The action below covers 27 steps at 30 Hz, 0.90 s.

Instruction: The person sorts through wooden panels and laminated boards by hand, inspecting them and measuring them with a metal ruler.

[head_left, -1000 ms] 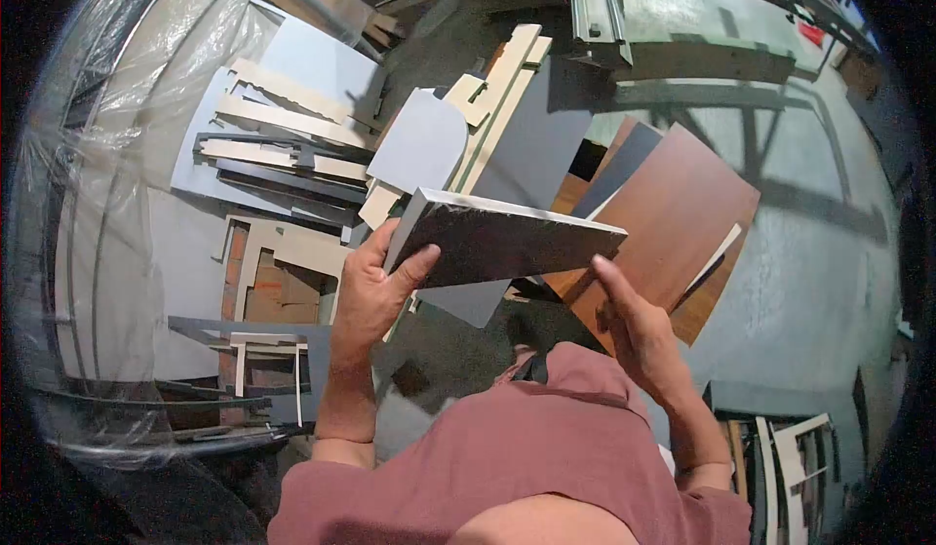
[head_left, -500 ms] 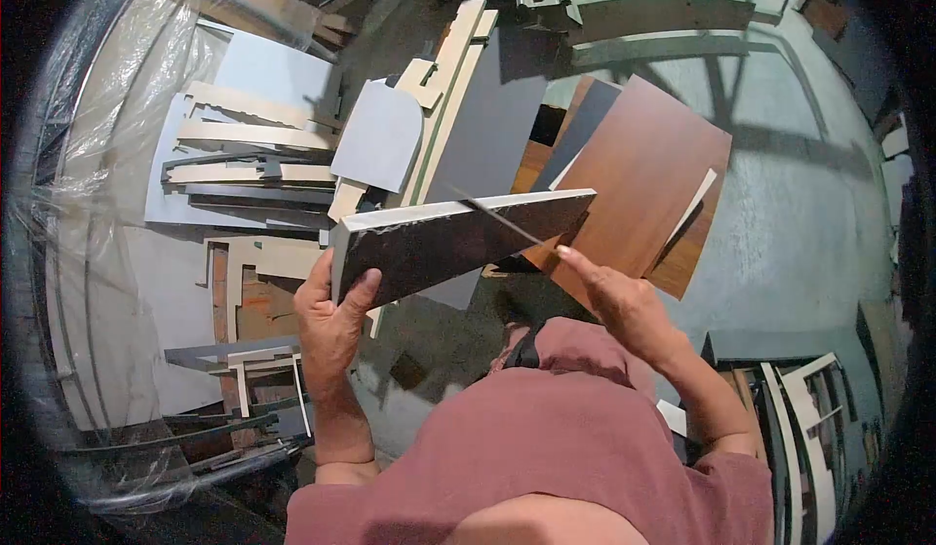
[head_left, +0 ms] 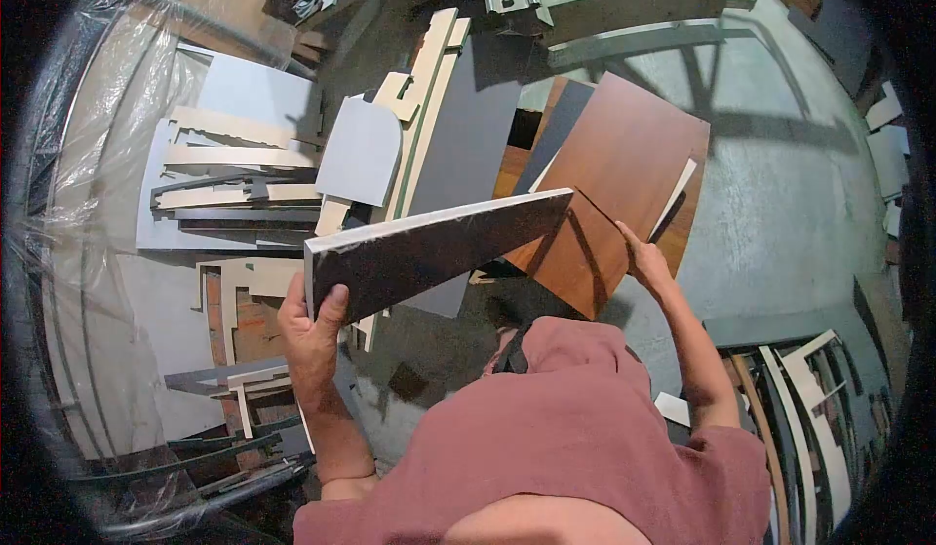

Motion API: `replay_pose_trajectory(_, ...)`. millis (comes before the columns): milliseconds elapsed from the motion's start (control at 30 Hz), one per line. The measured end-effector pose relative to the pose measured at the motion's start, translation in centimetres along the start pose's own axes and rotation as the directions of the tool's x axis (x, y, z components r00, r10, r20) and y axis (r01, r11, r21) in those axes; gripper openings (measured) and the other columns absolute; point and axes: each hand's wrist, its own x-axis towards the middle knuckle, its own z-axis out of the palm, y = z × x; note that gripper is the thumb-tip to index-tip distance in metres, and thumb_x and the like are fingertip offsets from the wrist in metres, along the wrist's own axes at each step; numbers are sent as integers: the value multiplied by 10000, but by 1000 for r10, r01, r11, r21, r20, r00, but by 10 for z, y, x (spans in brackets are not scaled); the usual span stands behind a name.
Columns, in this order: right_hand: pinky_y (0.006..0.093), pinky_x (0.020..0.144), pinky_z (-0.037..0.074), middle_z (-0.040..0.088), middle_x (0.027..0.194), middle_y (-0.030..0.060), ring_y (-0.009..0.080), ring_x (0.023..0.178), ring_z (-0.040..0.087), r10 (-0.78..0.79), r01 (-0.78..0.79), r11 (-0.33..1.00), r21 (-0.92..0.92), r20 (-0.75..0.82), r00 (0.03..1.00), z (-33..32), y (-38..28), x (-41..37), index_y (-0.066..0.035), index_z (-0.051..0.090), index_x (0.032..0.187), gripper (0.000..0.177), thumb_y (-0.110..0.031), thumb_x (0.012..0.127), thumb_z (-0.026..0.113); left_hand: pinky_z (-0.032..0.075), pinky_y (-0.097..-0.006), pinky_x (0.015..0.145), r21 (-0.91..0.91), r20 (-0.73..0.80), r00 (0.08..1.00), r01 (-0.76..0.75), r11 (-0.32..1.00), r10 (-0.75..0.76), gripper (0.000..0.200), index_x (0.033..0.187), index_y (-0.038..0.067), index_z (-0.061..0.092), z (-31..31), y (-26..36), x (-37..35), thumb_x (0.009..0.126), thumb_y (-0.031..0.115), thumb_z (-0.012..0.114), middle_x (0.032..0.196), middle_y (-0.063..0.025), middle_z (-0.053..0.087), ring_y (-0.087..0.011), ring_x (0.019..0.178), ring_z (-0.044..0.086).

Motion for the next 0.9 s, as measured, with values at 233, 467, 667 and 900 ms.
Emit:
replay_pose_trajectory(233, 501, 604, 428, 572, 748, 253, 402, 697, 572, -8, 20, 988, 156, -79, 997, -9, -44, -15, -297, 251, 1327, 493, -148, 876, 384, 217, -446, 1017, 1, 116, 895, -435, 901, 432, 913, 1373, 114, 182, 15, 1, 18, 706, 595, 577, 1423, -192, 40, -292, 1306, 136)
replay_pose_trajectory(467, 491, 602, 414, 562, 731, 243, 394, 678, 567, -48, 81, 950, 300, -117, 992, -12, -64, -29, -265, 245, 1338, 532, -100, 858, 405, 274, -501, 1012, 366, 289, 760, -650, 666, 583, 830, 1274, 291, 363, 9, 9, 35, 555, 246, 776, 1404, -154, 52, -375, 1284, 157)
replay_pose_trajectory(667, 344, 612, 440, 494, 657, 114, 226, 602, 527, -98, 153, 895, 419, -148, 984, -37, -115, -51, -243, 251, 1353, 583, -26, 840, 425, 494, -304, 728, 361, 144, 680, -712, 602, 719, 445, 1031, 73, 546, 20, 15, 48, 642, 147, 751, 824, -70, 614, -209, 870, 601)
replay_pose_trajectory(900, 369, 536, 484, 468, 680, 106, 259, 564, 539, -477, 647, 697, 309, -474, 740, -104, -223, -100, -248, 241, 1356, 726, 63, 744, 475, 489, -288, 648, 414, -27, 839, -485, 770, 543, 295, 995, 18, 558, 53, 39, 31, 751, 141, 670, 806, -106, 614, -162, 732, 602)
